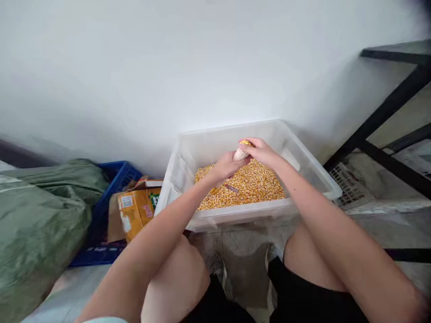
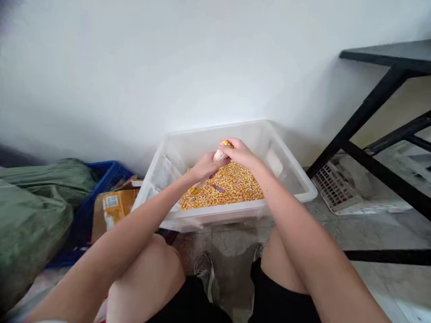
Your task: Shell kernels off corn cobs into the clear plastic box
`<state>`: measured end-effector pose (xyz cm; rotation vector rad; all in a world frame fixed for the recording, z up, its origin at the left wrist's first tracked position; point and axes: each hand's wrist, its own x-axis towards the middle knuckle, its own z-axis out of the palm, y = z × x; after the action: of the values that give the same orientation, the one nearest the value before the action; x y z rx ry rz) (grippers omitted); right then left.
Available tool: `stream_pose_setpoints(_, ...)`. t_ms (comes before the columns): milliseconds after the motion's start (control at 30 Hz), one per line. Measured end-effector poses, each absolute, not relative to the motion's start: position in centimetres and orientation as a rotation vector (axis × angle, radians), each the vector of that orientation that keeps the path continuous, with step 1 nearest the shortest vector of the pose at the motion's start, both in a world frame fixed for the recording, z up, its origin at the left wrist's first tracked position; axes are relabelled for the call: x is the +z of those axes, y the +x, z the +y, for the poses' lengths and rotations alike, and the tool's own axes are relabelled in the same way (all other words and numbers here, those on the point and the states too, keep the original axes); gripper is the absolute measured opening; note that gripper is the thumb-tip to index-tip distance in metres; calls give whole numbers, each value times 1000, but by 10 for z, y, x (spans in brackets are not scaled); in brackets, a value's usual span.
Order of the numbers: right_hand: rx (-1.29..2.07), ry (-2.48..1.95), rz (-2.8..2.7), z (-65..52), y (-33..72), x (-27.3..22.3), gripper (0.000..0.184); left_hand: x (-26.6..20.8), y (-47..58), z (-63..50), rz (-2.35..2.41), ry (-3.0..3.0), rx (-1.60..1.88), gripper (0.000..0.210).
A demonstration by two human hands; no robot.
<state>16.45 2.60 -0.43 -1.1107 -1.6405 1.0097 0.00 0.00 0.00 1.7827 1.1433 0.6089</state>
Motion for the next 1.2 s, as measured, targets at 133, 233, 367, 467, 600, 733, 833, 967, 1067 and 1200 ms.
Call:
stream_pose_setpoints(133, 986, -1156, -1630, 23, 162, 0, 22, 2, 3, -5, 1207, 1817, 626, 34)
stream_pose_setpoints(233, 957, -1228, -1624, 22, 159, -2, 24, 3, 5, -7, 1262, 1848, 610, 35)
stream_pose_setpoints(367, 899, -1298, -1595, 24, 154, -7, 26, 2, 7, -6, 1349, 1950, 609, 36)
stream_pose_setpoints(467, 886, -1299, -1541, 24, 150, -8, 23, 0, 5, -4, 1420, 2048, 629, 40)
stream_pose_setpoints(600, 1183, -1238, -1431, 19, 151, -1, 29, -5, -1, 2, 1471, 2118, 607, 49)
stream_pose_setpoints(733, 1556, -1097, -1185, 17, 158, 8, 32, -9, -6, 8, 1542, 2149, 620, 50)
stream_pose_setpoints(833, 1577, -1055, -1170, 17, 163, 10, 19, -9, -7, 8, 1557, 2194, 632, 49)
stream_pose_setpoints(967, 1566, -1020, -1202, 16, 165, 9, 11, -3, -7, 4, 1543, 2164, 596, 63)
stream_pose_setpoints(1067, 1581, -1032, -1170, 14, 165, 10, 6, 2, -8, 1, 1477, 2144, 587, 73)
stream_pose_setpoints(1200, 1640, -1004, -1147, 10, 168, 15, 2, 5, -8, -1, 1418, 2213, 610, 74)
